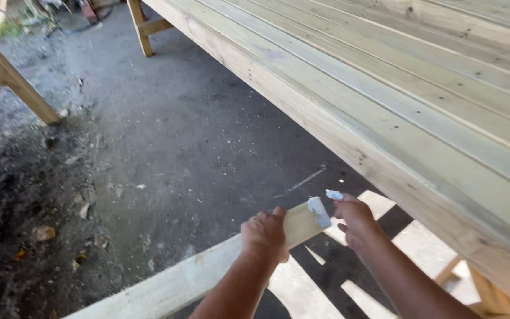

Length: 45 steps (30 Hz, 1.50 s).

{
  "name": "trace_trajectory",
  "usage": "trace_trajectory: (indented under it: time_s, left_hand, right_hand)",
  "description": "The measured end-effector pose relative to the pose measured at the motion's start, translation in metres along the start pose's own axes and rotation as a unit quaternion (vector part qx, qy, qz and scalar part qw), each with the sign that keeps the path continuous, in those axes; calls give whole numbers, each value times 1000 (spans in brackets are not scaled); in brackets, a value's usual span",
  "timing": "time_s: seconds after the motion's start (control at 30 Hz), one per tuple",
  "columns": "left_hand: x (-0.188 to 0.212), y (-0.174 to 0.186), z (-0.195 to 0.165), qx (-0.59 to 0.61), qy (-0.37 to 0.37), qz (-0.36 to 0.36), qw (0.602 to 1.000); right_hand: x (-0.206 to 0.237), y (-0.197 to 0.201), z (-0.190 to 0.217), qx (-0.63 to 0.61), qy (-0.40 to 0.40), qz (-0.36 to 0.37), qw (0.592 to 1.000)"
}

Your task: The person holds a narrow wooden stick in one hand and uses a finger from the other hand to press white wood filler into small holes and gaps on the edges and legs of unfinished wooden benches, moving along the bench frames to fill each spot.

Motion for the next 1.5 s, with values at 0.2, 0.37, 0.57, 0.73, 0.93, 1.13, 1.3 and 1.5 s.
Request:
trace_trajectory:
  time_s: [0.2,0.37,0.57,0.73,0.93,1.13,1.3,1.5]
  left_hand:
    - [-21,-3,3,-43,-60,10,997]
    - [-31,-8,-12,-63,-104,20,992]
    - [-36,-17,-60,-87,-143,59,984]
    - [-40,-12,-98,-112,-176,49,977]
    - [-43,-11,-117,-142,-168,81,972]
    - [-49,-19,-115,-132,-208,82,966]
    - [-60,-26,-111,-128,-248,89,956]
    - [-66,-34,-111,-133,-301,101,939]
  right_hand:
    - [6,6,13,-26,-13,2,1000]
    - [34,36,3,3,24,-85,996]
    - [82,61,-16,17,86,-35,996]
    - [110,75,-18,13,138,-13,990]
    - [118,90,-23,17,104,-17,994]
    - [105,64,-45,318,335,142,875]
    - [104,83,-127,412,107,238,873]
    - [133,162,-128,380,17,149,913]
Point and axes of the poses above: each hand's wrist, its own x-axis away from the middle knuckle, its own y-axis out of the back of the hand, z = x × y, the point moved 7 cm from there along -x, towards the middle knuckle, and after that the axes turned 12 degrees about -z, right-handed, at the moved point
